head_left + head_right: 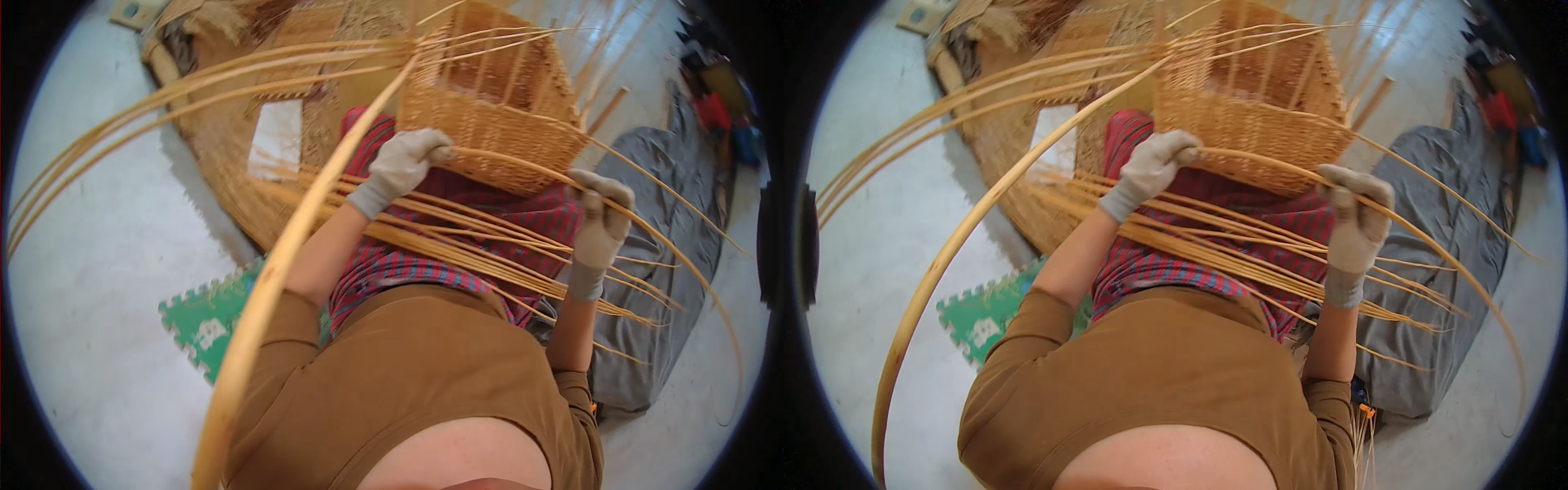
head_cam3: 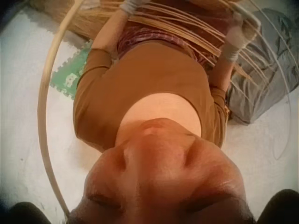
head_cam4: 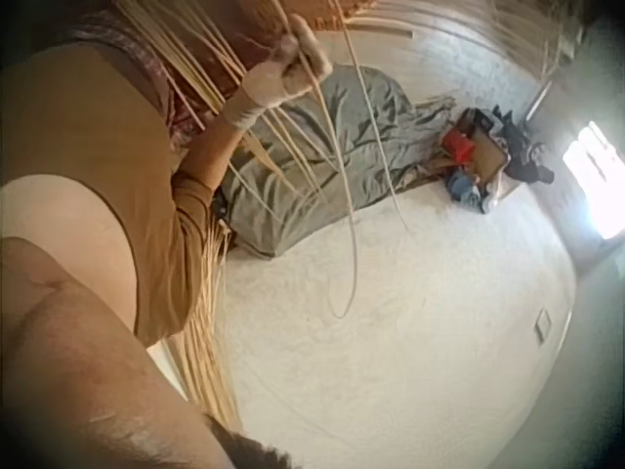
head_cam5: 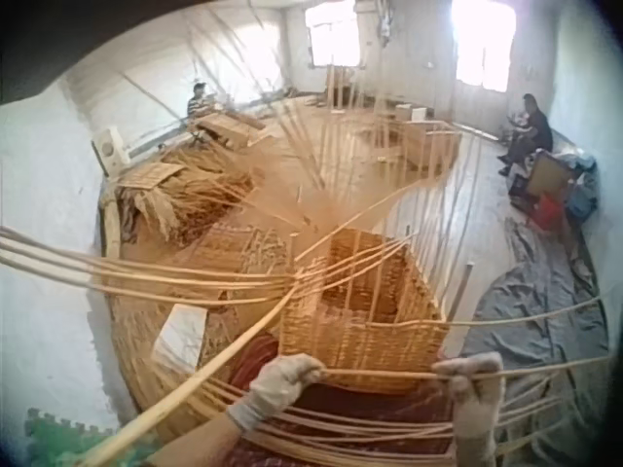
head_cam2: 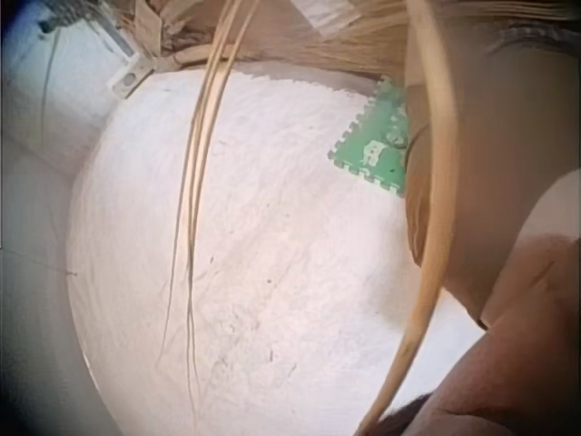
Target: Weaving a rectangular wicker basket by hand.
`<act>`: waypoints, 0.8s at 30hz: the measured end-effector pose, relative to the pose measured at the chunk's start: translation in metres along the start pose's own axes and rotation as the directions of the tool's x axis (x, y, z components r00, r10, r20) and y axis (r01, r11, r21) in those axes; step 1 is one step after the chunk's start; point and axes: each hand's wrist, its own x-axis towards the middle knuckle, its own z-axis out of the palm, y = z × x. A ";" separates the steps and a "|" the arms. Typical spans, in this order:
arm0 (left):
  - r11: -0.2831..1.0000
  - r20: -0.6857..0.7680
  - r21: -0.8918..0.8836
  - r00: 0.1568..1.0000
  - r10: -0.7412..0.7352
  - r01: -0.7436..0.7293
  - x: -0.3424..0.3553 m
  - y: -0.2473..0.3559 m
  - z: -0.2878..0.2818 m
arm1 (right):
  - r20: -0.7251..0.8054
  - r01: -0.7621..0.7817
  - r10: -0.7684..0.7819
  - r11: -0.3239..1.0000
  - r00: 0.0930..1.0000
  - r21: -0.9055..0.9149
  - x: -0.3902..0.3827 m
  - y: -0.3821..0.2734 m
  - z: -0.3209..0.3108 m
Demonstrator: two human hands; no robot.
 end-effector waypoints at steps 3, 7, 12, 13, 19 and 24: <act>0.974 -0.025 -0.224 1.000 0.002 -0.008 0.020 -0.018 0.010 | 0.091 -0.045 0.047 0.999 0.995 -0.019 0.031 -0.004 -0.026; 0.997 -0.261 -0.065 0.965 0.026 -0.045 0.057 -0.019 0.028 | -0.285 -0.031 0.031 1.000 0.958 0.004 0.051 0.018 -0.041; 0.967 -0.116 -0.032 0.960 -0.253 0.251 0.072 -0.021 0.041 | -0.362 -0.064 0.129 0.980 0.923 0.188 0.057 0.053 -0.043; 0.985 -0.133 0.003 0.976 -0.173 0.175 0.071 -0.022 0.043 | -0.361 -0.046 0.132 0.970 0.923 0.237 0.058 0.058 -0.044; 0.976 -0.142 0.186 0.986 -0.089 0.115 0.069 -0.021 0.047 | -0.380 -0.101 0.143 0.987 0.914 0.128 0.056 0.076 -0.046; 0.968 -0.070 0.028 0.966 -0.247 0.250 0.078 -0.018 0.047 | -0.362 -0.080 0.139 0.982 0.922 0.174 0.050 0.083 -0.050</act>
